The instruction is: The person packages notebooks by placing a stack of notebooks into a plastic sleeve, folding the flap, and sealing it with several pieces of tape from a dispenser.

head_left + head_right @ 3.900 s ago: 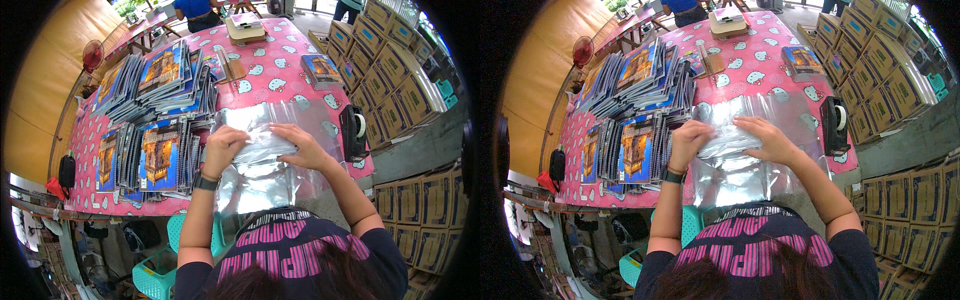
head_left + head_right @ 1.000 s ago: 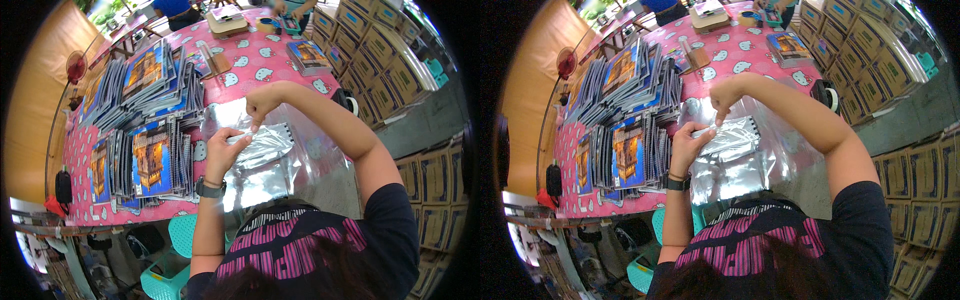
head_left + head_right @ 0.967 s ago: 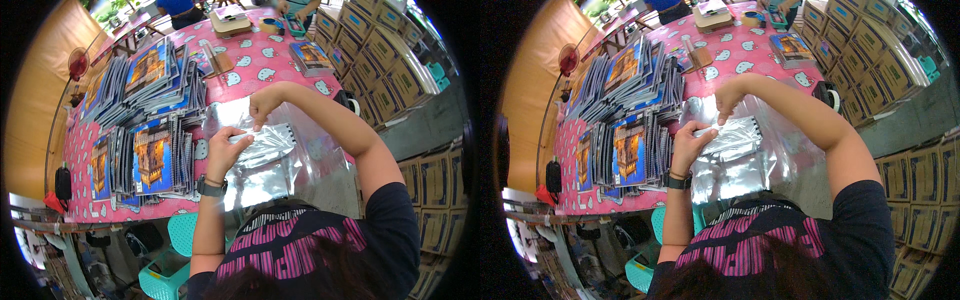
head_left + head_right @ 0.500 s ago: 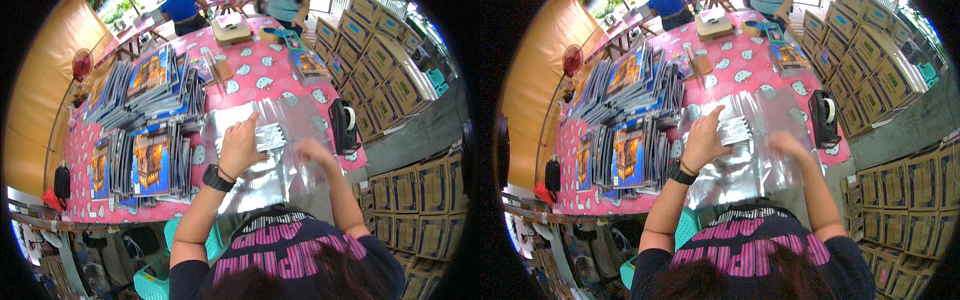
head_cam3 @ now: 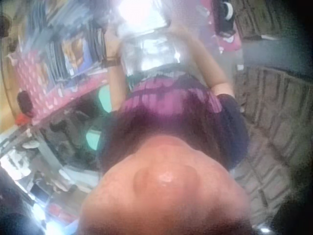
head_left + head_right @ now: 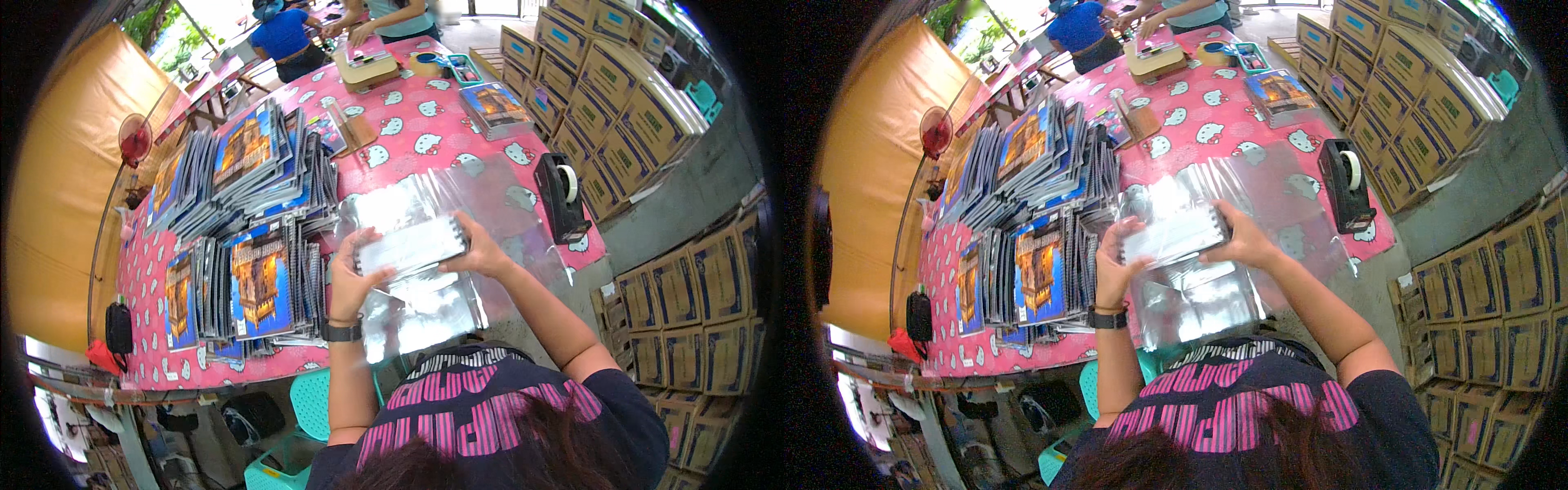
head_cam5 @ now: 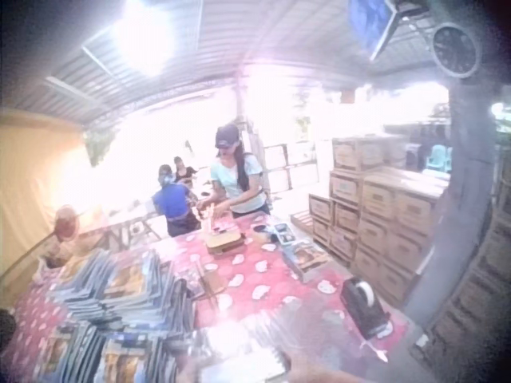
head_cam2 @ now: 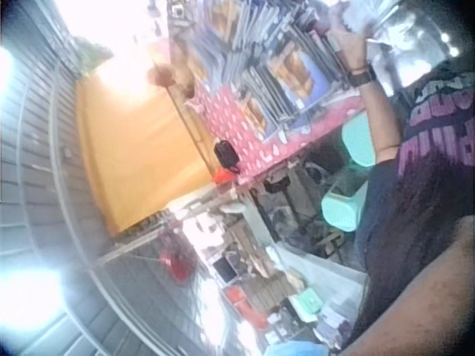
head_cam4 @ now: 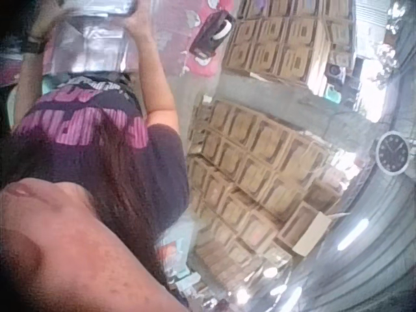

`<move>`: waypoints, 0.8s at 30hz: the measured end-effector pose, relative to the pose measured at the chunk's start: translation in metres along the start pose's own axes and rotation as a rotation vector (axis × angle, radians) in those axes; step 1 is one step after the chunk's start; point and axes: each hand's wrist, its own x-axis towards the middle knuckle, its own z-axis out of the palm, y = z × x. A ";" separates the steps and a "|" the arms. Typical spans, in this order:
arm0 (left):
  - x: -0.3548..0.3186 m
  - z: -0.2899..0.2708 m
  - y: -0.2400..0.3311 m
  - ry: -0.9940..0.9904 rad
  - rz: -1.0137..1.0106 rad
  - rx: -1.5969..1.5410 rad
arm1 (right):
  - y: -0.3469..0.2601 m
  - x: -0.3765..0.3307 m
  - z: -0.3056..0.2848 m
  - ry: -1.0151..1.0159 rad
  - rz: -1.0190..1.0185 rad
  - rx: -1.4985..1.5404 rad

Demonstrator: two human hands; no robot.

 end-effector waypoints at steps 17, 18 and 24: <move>0.093 -0.005 0.099 -0.331 -0.055 0.672 | -0.108 0.023 -0.048 -0.016 -0.397 -0.985; 0.100 -0.008 0.095 -0.339 -0.037 0.659 | -0.110 0.023 -0.045 0.062 -0.408 -0.995; 0.118 -0.014 0.097 -0.328 0.037 0.806 | -0.119 0.016 -0.055 -0.197 -0.480 -0.806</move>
